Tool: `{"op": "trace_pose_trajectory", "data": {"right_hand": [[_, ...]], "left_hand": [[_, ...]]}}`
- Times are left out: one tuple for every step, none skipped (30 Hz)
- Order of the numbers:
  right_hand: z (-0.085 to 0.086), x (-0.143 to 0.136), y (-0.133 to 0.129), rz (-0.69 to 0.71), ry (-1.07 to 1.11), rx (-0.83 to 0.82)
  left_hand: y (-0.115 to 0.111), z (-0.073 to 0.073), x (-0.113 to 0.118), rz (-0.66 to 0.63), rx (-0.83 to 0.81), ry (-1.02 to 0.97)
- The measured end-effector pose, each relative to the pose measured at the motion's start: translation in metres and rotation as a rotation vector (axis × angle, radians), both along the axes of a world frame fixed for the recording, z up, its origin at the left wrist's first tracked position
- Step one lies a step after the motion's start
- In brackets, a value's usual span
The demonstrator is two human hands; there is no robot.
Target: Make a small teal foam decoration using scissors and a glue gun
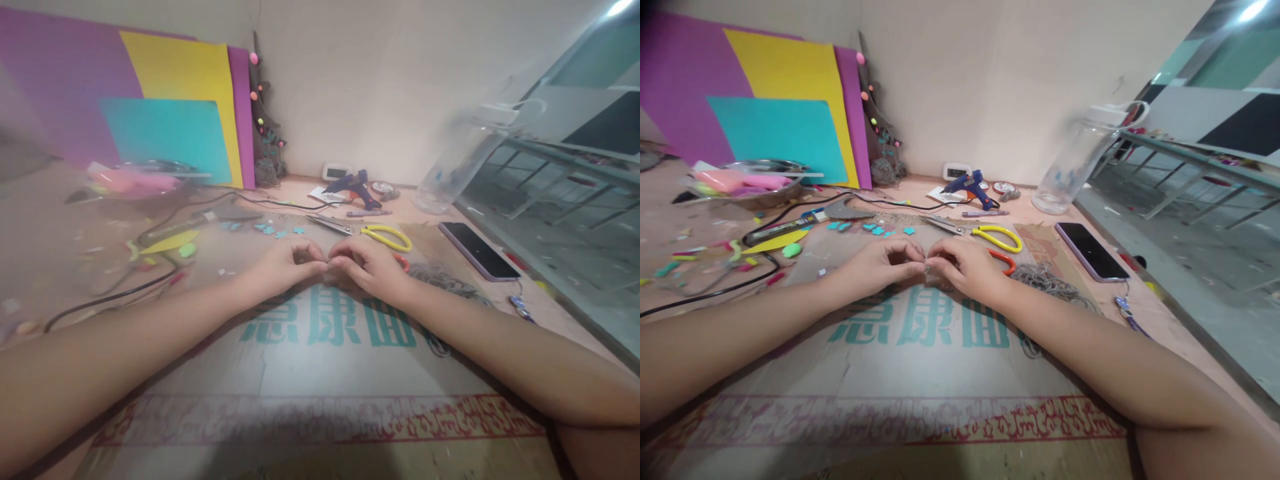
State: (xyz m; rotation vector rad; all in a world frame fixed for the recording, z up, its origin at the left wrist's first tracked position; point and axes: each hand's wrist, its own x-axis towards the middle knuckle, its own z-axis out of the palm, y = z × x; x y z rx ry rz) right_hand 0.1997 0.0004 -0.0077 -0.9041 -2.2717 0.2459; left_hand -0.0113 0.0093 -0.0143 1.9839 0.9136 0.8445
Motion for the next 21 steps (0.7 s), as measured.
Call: {"op": "trace_pose_trajectory", "data": {"right_hand": [[-0.0002, -0.0001, -0.0001, -0.003, 0.014, -0.015], [-0.0004, -0.0002, -0.0002, 0.003, 0.018, -0.025], [-0.0006, -0.0003, -0.0003, 0.017, 0.013, -0.026], [-0.0007, -0.0004, -0.0003, 0.032, -0.001, -0.019], [-0.0009, -0.0005, -0.0004, 0.045, -0.02, -0.006], [-0.001, -0.0006, -0.0004, 0.052, -0.038, 0.013], [-0.0011, -0.0007, -0.0004, 0.054, -0.051, 0.033], [-0.0012, -0.0007, -0.0004, 0.056, -0.056, 0.054], [-0.0013, -0.0007, -0.0004, 0.06, -0.053, 0.074], [-0.0013, -0.0006, -0.0004, 0.064, -0.046, 0.092], [-0.0014, -0.0005, -0.0004, 0.067, -0.038, 0.104], [-0.0014, -0.0004, -0.0004, 0.064, -0.029, 0.11], [-0.0015, -0.0002, -0.0004, 0.057, -0.021, 0.111], [-0.0015, -0.0001, -0.0005, 0.046, -0.013, 0.107], [-0.0015, 0.0, -0.0005, 0.032, -0.005, 0.101], [-0.0015, 0.0, -0.0006, 0.014, 0.002, 0.096], [-0.0015, 0.0, -0.0007, -0.005, 0.009, 0.092], [-0.0015, -0.0001, -0.0007, -0.025, 0.014, 0.086], [-0.0014, -0.0002, -0.0008, -0.046, 0.019, 0.078], [-0.0013, -0.0003, -0.0008, -0.067, 0.024, 0.066], [-0.0012, -0.0004, -0.0007, -0.086, 0.032, 0.051]], "left_hand": [[-0.0002, 0.0001, 0.0002, 0.0, -0.008, -0.001], [-0.0004, 0.0002, 0.0003, 0.004, -0.017, -0.002], [-0.0006, 0.0002, 0.0003, 0.01, -0.029, -0.003], [-0.0008, 0.0001, 0.0003, 0.016, -0.042, -0.004], [-0.0008, 0.0001, 0.0002, 0.021, -0.052, -0.004], [-0.0008, 0.0001, 0.0001, 0.027, -0.058, -0.004], [-0.0006, 0.0, -0.0001, 0.033, -0.058, -0.004], [-0.0003, -0.0001, -0.0003, 0.035, -0.054, -0.005], [0.0001, -0.0001, -0.0005, 0.035, -0.047, -0.007], [0.0005, -0.0003, -0.0008, 0.034, -0.04, -0.01], [0.0008, -0.0004, -0.001, 0.03, -0.036, -0.013], [0.0012, -0.0006, -0.0013, 0.025, -0.035, -0.016], [0.0014, -0.0009, -0.0015, 0.021, -0.034, -0.017], [0.0016, -0.0012, -0.0017, 0.018, -0.034, -0.017], [0.0017, -0.0015, -0.0019, 0.015, -0.034, -0.016], [0.0018, -0.0019, -0.002, 0.013, -0.034, -0.013], [0.0019, -0.0023, -0.0021, 0.016, -0.031, -0.01], [0.0021, -0.0028, -0.0022, 0.022, -0.028, -0.008], [0.0022, -0.0033, -0.0023, 0.027, -0.022, -0.007], [0.0025, -0.004, -0.0024, 0.03, -0.016, -0.006], [0.0027, -0.0046, -0.0025, 0.034, -0.008, -0.006]]}}
